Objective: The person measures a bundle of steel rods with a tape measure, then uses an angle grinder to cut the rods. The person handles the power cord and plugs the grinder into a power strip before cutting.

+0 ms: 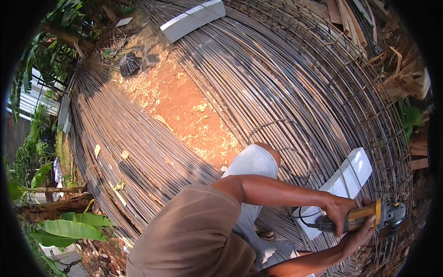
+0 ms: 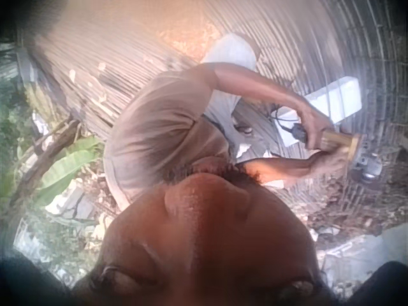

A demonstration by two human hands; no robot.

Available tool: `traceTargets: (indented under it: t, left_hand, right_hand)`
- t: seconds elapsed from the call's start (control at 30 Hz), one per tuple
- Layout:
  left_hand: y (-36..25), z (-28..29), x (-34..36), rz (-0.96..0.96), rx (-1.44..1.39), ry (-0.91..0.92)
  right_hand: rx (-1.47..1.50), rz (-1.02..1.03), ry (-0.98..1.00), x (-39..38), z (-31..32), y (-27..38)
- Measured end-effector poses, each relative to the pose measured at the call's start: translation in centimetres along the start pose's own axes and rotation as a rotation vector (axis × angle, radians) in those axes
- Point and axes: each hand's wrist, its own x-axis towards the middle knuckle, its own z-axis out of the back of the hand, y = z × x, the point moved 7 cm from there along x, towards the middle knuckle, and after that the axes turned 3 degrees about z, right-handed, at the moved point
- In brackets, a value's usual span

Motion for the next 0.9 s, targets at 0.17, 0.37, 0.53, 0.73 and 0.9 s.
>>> traceTargets:
  t: [0.17, 0.37, 0.53, 0.73, 0.9]
  left_hand:
    - [-5.8, 2.4, -0.9, -0.088, -0.381, -0.107]
    - [-10.9, 11.5, -4.2, -0.323, -0.482, -0.376]
    - [-15.0, 18.6, -9.3, -0.47, -0.37, -0.584]
    - [-18.6, 22.6, -14.7, -0.547, -0.228, -0.719]
    - [-18.5, 23.4, -16.5, -0.482, -0.159, -0.658]
  right_hand:
    - [0.513, -0.252, -0.305, 0.9, -0.9, -3.3]
    - [0.77, -0.189, 0.816, -6.1, -15.0, -7.5]
    - [0.226, -0.382, 0.866, -9.5, -12.3, -15.0]
    - [0.115, -0.389, 0.225, -8.5, -0.6, -24.3]
    - [0.849, -0.272, 0.251, -3.7, -1.0, -15.3]
